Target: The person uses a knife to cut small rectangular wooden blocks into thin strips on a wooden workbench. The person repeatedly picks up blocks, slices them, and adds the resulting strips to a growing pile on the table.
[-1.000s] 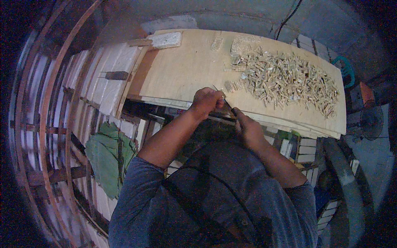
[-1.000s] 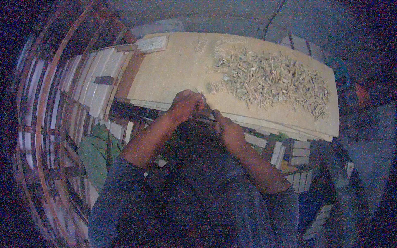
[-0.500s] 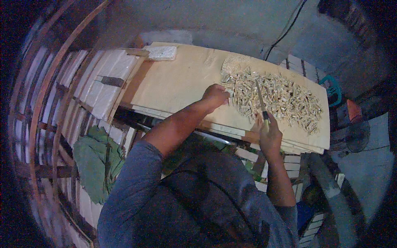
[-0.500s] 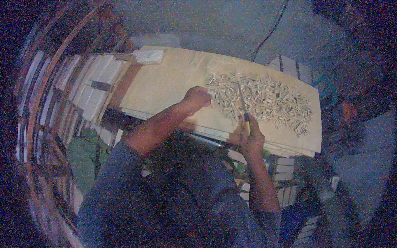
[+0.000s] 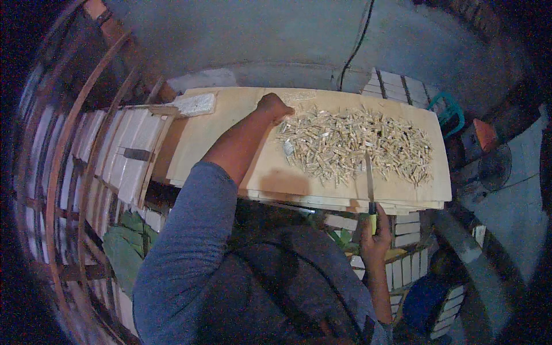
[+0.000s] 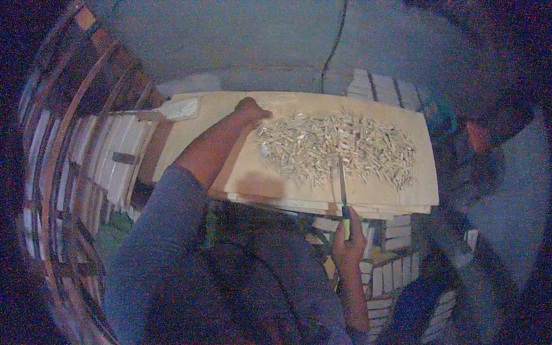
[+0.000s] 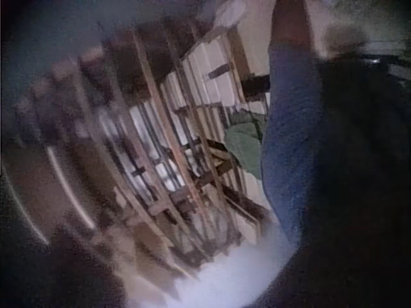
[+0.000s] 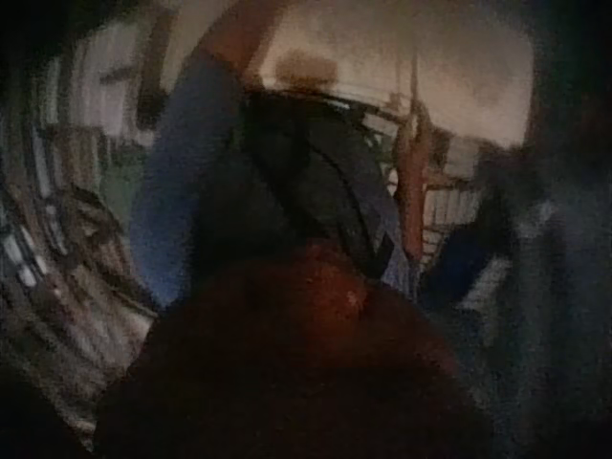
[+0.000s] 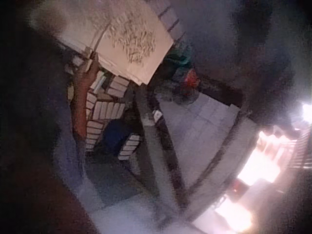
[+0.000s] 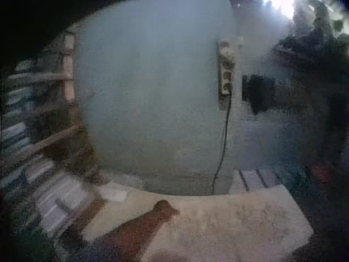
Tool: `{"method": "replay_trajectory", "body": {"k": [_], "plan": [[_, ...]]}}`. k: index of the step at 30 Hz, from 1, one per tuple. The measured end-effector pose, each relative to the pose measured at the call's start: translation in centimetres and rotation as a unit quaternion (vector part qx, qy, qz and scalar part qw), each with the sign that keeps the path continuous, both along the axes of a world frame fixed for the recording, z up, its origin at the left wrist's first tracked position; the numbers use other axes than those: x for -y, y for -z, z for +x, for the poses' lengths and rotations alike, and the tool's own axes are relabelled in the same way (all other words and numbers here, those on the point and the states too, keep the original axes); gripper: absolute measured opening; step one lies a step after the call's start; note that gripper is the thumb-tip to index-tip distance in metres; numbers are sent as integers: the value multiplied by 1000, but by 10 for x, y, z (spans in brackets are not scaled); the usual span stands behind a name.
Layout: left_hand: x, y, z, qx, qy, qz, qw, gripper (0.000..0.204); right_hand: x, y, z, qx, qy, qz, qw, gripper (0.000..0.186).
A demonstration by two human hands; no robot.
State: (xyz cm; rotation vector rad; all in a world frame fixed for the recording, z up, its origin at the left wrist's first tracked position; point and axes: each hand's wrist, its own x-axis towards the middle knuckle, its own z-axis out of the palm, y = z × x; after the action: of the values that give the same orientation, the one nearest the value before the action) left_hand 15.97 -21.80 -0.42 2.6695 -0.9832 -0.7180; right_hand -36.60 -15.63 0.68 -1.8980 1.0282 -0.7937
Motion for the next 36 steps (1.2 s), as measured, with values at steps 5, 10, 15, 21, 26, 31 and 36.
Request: {"method": "replay_trajectory", "body": {"k": [5,10,15,21,26,31,36], "plan": [[-27,60,102,20,160,-71,984,50,11,12,-13,36,-17,2,999,50],[-67,31,81,-214,26,-248,944,52,8,3,-13,60,12,-18,998,47],[-173,-18,-29,105,58,-141,983,60,-1,-6,14,49,-48,63,996,47],[-249,3,-114,100,122,-156,975,64,-26,-10,90,-34,-234,23,971,51],[-249,4,-132,127,88,-180,971,64,-45,-8,142,-123,-261,-10,957,48],[-237,13,-133,91,85,-243,962,54,-47,12,163,-119,-265,-67,954,45],[-227,8,-144,103,74,-211,969,55,-52,7,153,-96,-247,-64,962,42]]}}
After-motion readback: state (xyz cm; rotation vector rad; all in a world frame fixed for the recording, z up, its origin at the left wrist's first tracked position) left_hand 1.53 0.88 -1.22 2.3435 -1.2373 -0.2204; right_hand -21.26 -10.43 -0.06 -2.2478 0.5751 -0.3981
